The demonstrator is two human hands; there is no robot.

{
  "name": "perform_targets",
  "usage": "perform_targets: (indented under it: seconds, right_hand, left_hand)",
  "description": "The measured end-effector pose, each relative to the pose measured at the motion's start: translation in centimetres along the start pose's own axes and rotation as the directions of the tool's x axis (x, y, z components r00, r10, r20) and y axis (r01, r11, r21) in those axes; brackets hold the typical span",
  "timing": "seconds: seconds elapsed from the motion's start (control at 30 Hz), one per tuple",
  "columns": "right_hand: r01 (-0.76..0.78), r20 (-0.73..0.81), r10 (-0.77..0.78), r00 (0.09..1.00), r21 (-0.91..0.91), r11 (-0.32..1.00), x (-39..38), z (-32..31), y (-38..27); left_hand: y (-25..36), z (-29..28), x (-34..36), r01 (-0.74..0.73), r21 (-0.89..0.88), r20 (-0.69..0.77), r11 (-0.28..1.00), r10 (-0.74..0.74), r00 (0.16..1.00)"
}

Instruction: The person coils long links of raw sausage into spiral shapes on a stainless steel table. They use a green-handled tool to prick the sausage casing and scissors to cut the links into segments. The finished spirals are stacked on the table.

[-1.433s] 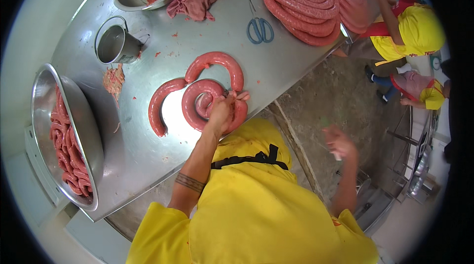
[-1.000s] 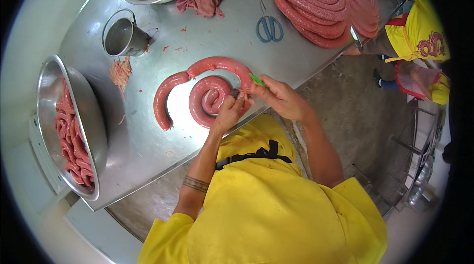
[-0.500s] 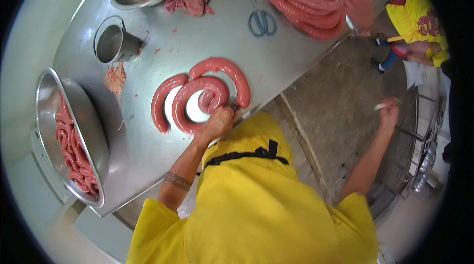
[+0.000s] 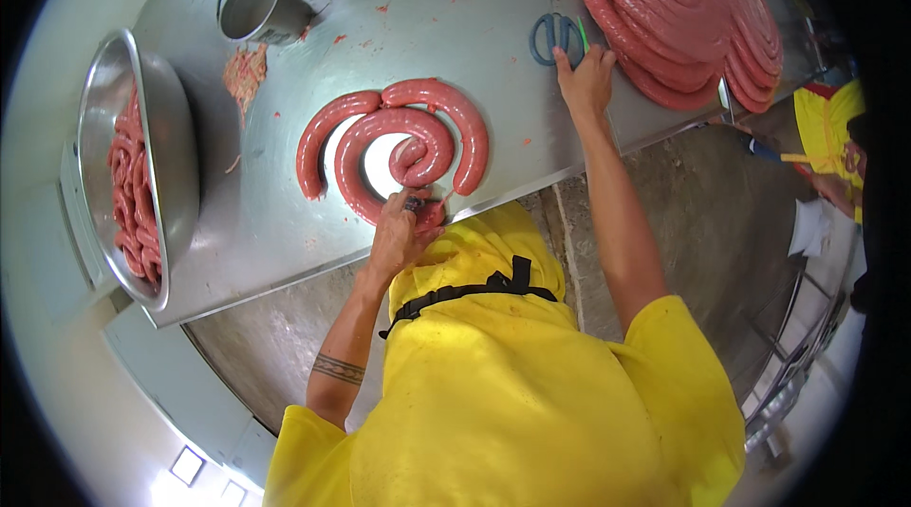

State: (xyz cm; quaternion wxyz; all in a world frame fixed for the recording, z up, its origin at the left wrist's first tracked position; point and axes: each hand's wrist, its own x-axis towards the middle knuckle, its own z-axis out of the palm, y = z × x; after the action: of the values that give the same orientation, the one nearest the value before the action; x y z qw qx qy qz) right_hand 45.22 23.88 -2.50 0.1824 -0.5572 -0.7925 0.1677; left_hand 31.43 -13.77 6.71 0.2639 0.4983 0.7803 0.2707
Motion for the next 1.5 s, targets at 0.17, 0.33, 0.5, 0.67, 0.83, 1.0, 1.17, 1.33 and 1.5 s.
perform_targets:
  seconds: [0.17,0.33,0.5,0.67,0.83,1.0,1.17,1.33,1.5]
  right_hand:
    - [-0.057,-0.099,0.036,0.994,-0.21,0.976,1.0,-0.9,-4.2]
    - [0.034,-0.053,-0.052,0.997,-0.289,0.957,0.4,-0.1,-4.5]
    - [0.092,0.029,-0.088,0.996,-0.268,0.959,0.1,0.0,-3.6]
    - [0.182,0.012,-0.183,0.983,-0.218,0.959,-2.7,-1.3,-2.2]
    - [0.232,0.09,-0.267,0.959,0.287,0.929,-6.4,-1.2,-4.8]
    - [0.217,0.326,-0.463,0.824,0.573,0.79,-6.7,1.4,-11.5]
    - [-0.021,0.545,-0.54,0.641,0.716,0.698,-3.8,4.2,-14.1]
    - [-0.133,0.684,-0.503,0.529,0.651,0.747,-2.4,4.1,-13.2]
    - [-0.114,0.616,-0.558,0.556,0.722,0.683,-2.2,1.7,-13.8]
  left_hand:
    - [0.4,1.5,-1.7,-0.022,0.147,-0.067,0.989,0.032,0.997]
    - [-0.7,1.7,-2.2,-0.211,0.2,-0.05,0.957,0.226,0.973]
    - [0.0,0.9,-2.5,-0.218,-0.041,-0.034,0.975,0.217,0.976]
    - [1.3,0.0,3.3,0.231,-0.454,-0.202,0.861,-0.352,0.914]
    - [0.6,1.0,11.3,0.263,-0.752,-0.227,0.605,-0.611,0.758]
    - [1.1,4.3,15.2,0.298,-0.74,-0.261,0.602,-0.667,0.698]
    - [1.3,5.7,18.2,0.413,-0.641,-0.382,0.646,-0.736,0.559]
    - [2.5,6.5,17.4,0.279,-0.607,-0.544,0.744,-0.646,0.536]
    - [5.4,5.4,17.0,0.292,-0.651,-0.519,0.7,-0.692,0.503]
